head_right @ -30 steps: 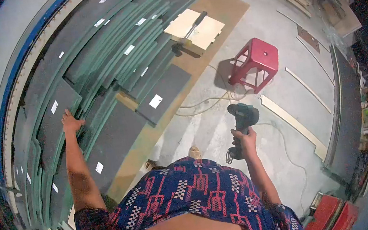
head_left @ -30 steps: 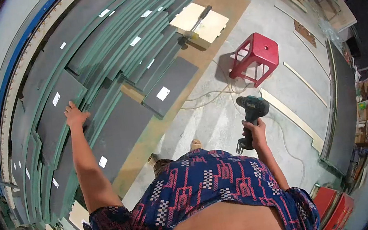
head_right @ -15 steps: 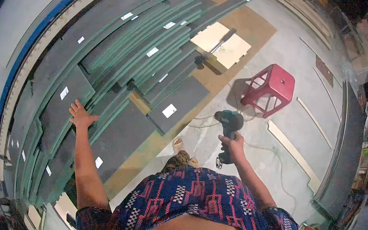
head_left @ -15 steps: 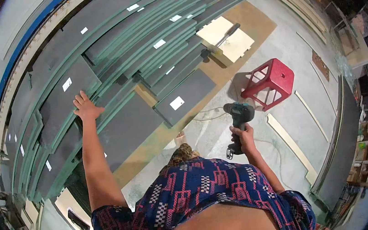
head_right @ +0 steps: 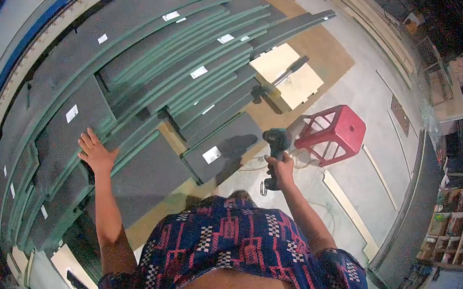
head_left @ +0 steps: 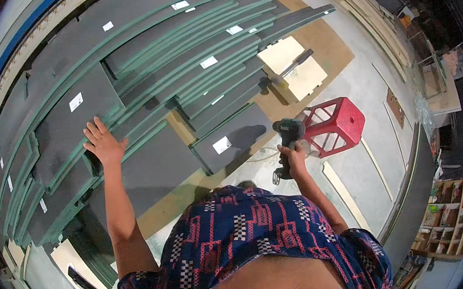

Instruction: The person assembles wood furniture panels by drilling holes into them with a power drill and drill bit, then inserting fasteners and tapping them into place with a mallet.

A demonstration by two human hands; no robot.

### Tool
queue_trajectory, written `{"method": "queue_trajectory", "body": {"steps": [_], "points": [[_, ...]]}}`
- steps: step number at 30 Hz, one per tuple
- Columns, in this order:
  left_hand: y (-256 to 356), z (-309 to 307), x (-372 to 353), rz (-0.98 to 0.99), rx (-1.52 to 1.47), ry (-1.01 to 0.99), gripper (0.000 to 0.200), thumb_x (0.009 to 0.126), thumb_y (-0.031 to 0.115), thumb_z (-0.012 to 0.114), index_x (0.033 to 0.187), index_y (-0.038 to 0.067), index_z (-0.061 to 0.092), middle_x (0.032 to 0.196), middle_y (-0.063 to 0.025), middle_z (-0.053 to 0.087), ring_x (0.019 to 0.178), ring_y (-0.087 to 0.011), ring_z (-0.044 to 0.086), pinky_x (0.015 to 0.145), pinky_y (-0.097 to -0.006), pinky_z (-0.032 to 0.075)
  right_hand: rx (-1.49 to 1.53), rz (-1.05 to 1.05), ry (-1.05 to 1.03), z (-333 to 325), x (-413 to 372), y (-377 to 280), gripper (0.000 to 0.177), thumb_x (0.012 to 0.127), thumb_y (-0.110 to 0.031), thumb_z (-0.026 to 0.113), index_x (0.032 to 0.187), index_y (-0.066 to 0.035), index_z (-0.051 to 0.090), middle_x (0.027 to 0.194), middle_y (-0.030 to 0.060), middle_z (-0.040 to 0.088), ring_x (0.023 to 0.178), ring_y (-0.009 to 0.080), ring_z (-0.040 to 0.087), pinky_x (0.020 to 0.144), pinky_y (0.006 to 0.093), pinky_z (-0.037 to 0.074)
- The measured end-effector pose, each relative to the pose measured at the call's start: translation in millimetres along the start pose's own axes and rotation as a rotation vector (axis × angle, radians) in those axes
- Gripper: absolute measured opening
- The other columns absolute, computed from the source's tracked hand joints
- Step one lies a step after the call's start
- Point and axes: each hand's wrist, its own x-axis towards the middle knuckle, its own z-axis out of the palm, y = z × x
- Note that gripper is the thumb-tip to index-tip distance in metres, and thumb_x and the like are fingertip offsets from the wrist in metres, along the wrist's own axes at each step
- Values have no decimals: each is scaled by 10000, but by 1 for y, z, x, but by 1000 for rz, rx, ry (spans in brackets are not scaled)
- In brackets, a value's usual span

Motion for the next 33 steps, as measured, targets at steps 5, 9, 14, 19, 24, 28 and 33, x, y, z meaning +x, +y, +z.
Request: {"method": "queue_trajectory", "body": {"steps": [5, 9, 14, 19, 24, 28, 33], "points": [[-3, 7, 0, 28, -12, 70, 1148, 592, 433, 777, 1411, 110, 40, 1438, -174, 155, 1326, -367, 153, 979, -602, 229, -25, 23, 39, 4, 13, 5, 223, 698, -79, 688, 826, -16, 516, 637, 39, 524, 479, 130, 490, 414, 265, 432], [3, -4, -1, 11, -53, 51, 1112, 598, 361, 785, 1408, 87, 74, 1431, -192, 159, 1325, -383, 146, 997, -603, 202, -39, 22, 33, 6, 23, 7, 236, 698, -81, 693, 848, -57, 512, 614, 20, 498, 462, 125, 474, 405, 262, 423], [5, -4, -1, -10, -27, 30, 1104, 596, 365, 787, 1407, 100, 86, 1430, -189, 162, 1325, -380, 146, 997, -604, 201, -71, 40, 18, 0, 40, 16, 220, 703, -83, 690, 842, -58, 522, 606, 15, 492, 464, 116, 470, 397, 254, 405], [4, -2, 0, -9, -38, 30, 1103, 597, 357, 788, 1406, 107, 82, 1430, -191, 162, 1326, -378, 142, 999, -603, 199, -58, 50, 14, 2, 35, 13, 206, 715, -93, 681, 838, -52, 521, 607, 14, 488, 458, 108, 457, 397, 248, 399], [4, -1, -1, -15, -41, 38, 1095, 599, 338, 789, 1406, 107, 85, 1432, -187, 160, 1328, -379, 136, 1001, -602, 197, -79, 59, 18, 1, 34, 15, 239, 686, -102, 692, 846, -12, 538, 638, 33, 512, 484, 135, 491, 433, 274, 438], [6, -6, 0, -38, -32, -13, 1112, 606, 373, 782, 1412, 124, 57, 1443, -174, 136, 1336, -364, 116, 1000, -603, 194, -47, 51, -27, 2, 40, 16, 216, 708, -99, 681, 849, -32, 531, 626, 25, 501, 471, 123, 471, 423, 262, 420], [5, -6, 1, -36, -29, -16, 1105, 608, 375, 778, 1410, 120, 62, 1443, -175, 136, 1338, -362, 113, 1003, -600, 193, -12, 31, -24, 22, 52, 4, 222, 694, -87, 688, 844, -15, 541, 643, 38, 521, 491, 135, 486, 437, 273, 416]]}}
